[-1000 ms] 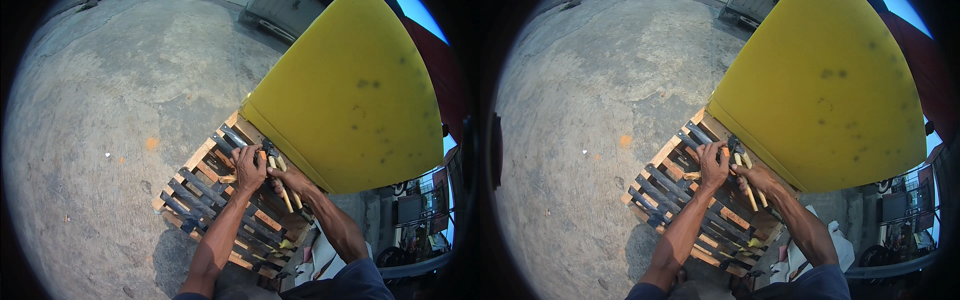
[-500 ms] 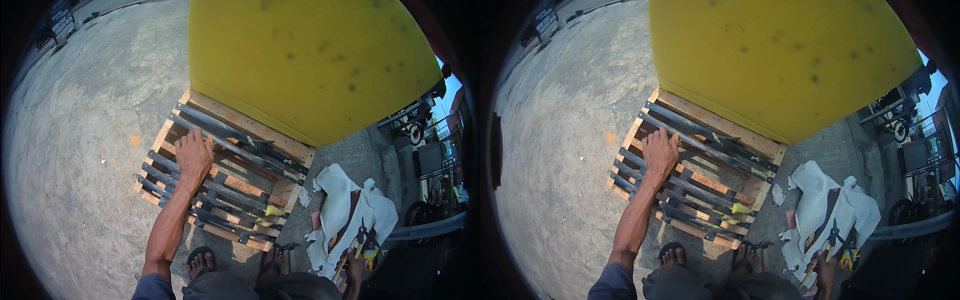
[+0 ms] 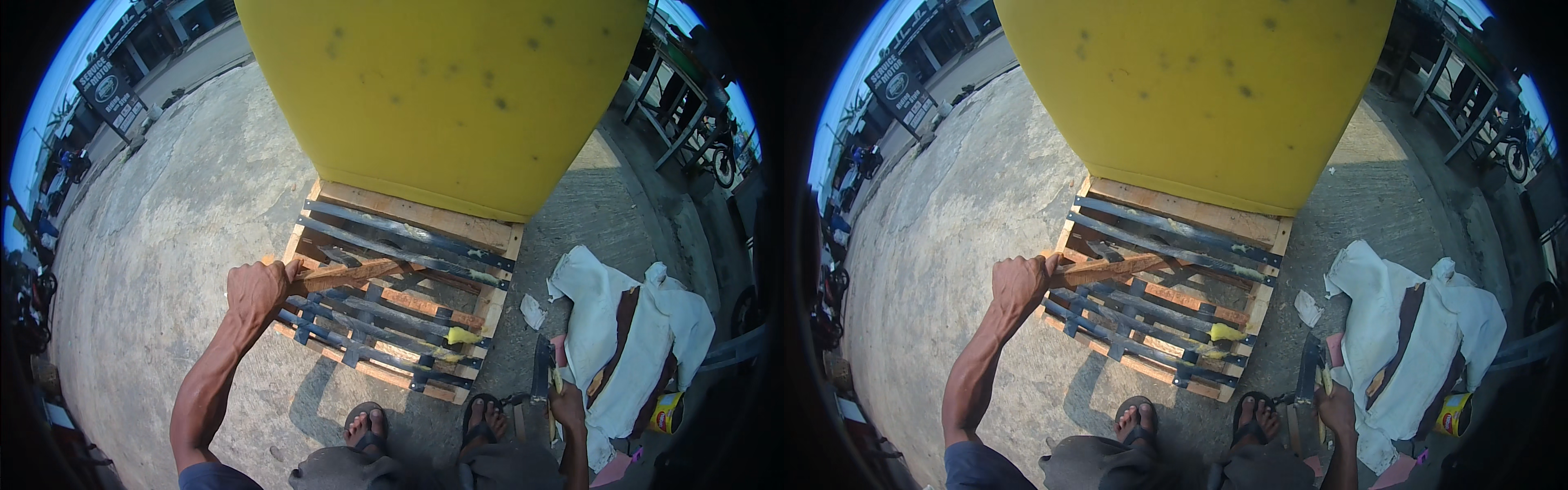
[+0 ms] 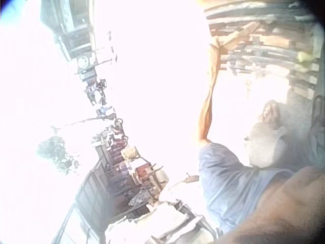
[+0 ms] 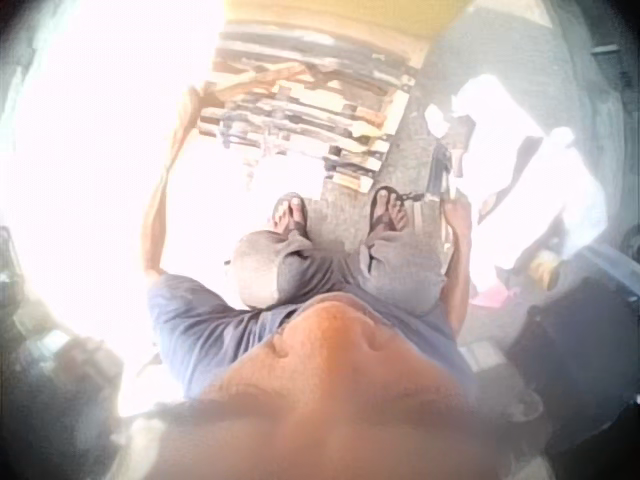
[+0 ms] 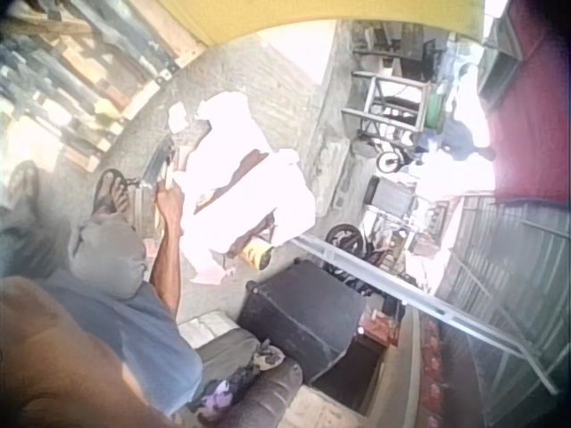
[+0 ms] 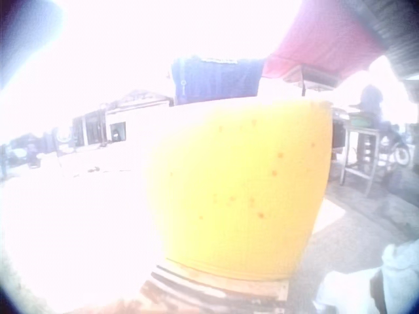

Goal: The person removes a white sack from a wooden box, then uses pliers to pull out nails and staples from the box frame. The person flips the box to access different sides and continues removing fasteners.

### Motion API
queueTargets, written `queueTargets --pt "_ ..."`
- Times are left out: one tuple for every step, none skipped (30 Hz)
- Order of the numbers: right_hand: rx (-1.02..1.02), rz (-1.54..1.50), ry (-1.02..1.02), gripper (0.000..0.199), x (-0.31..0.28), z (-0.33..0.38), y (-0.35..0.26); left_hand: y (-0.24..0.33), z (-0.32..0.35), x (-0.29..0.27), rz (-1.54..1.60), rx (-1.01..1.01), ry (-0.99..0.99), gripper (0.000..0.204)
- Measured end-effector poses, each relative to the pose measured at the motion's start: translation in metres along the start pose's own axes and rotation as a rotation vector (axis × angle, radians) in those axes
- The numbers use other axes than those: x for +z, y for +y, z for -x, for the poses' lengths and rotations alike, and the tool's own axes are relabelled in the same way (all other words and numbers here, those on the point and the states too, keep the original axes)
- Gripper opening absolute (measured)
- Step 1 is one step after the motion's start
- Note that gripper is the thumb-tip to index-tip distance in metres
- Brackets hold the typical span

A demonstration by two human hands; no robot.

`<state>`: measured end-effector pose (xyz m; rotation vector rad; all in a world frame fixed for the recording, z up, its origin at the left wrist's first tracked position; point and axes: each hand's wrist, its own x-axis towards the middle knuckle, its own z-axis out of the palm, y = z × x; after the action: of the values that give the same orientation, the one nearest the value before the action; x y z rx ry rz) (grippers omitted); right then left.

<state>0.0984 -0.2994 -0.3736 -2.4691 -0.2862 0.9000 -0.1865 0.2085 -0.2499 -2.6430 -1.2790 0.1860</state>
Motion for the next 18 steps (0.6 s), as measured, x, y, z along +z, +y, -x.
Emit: queueTargets --pt "0.017 0.007 0.055 0.027 -0.006 0.013 -0.009 -0.001 0.007 0.002 0.002 -0.051 -0.017 0.061" --pt "-0.031 -0.038 0.016 0.026 -0.004 0.007 -0.017 -0.028 0.044 -0.031 -0.052 -0.192 -0.003 0.061" --pt "-0.057 -0.068 -0.001 0.025 -0.003 0.004 -0.020 -0.053 0.076 -0.044 -0.090 -0.314 0.015 0.060" --pt "-0.061 -0.086 0.020 0.024 -0.007 0.009 -0.021 -0.083 0.100 -0.026 -0.065 -0.252 0.198 0.050" --pt "-0.099 -0.153 -0.021 0.022 -0.006 0.006 -0.026 -0.108 0.133 -0.025 -0.066 -0.283 0.242 0.046" --pt "-0.176 -0.147 -0.071 0.021 -0.004 0.005 -0.041 -0.128 0.167 -0.026 -0.073 -0.317 0.278 0.041" --pt "-0.254 -0.139 -0.125 0.021 0.000 0.004 -0.066 -0.148 0.203 -0.022 -0.091 -0.388 0.291 0.039" --pt "-0.330 -0.130 -0.186 0.021 0.005 0.004 -0.095 -0.164 0.238 -0.020 -0.113 -0.460 0.300 0.038" --pt "-0.453 -0.015 -0.291 0.020 0.011 0.005 -0.131 -0.174 0.271 -0.017 -0.136 -0.531 0.309 0.036" --pt "-0.576 0.110 -0.370 0.020 0.022 0.011 -0.174 -0.181 0.297 -0.004 -0.154 -0.572 0.331 0.035" --pt "-0.712 0.190 -0.476 0.022 0.040 0.012 -0.210 -0.183 0.325 0.001 -0.195 -0.622 0.354 0.035" --pt "-0.826 0.277 -0.561 0.026 0.061 0.018 -0.239 -0.188 0.341 0.014 -0.213 -0.653 0.376 0.035" --pt "-1.117 0.278 -0.574 0.033 0.087 0.021 -0.262 -0.181 0.351 0.017 -0.230 -0.717 0.363 0.034" --pt "-1.215 0.362 -0.658 0.039 0.107 0.022 -0.282 -0.180 0.362 0.022 -0.223 -0.721 0.368 0.034" --pt "-1.316 0.434 -0.746 0.045 0.127 0.022 -0.303 -0.181 0.371 0.028 -0.217 -0.723 0.376 0.033" --pt "-1.209 0.599 -0.909 0.049 0.142 0.023 -0.324 -0.183 0.379 0.028 -0.220 -0.719 0.382 0.032" --pt "-1.075 0.772 -1.054 0.052 0.152 0.025 -0.341 -0.183 0.381 0.033 -0.185 -0.689 0.414 0.031" --pt "-0.990 0.893 -1.021 0.052 0.156 0.031 -0.356 -0.183 0.381 0.034 -0.088 -0.886 0.096 0.025"
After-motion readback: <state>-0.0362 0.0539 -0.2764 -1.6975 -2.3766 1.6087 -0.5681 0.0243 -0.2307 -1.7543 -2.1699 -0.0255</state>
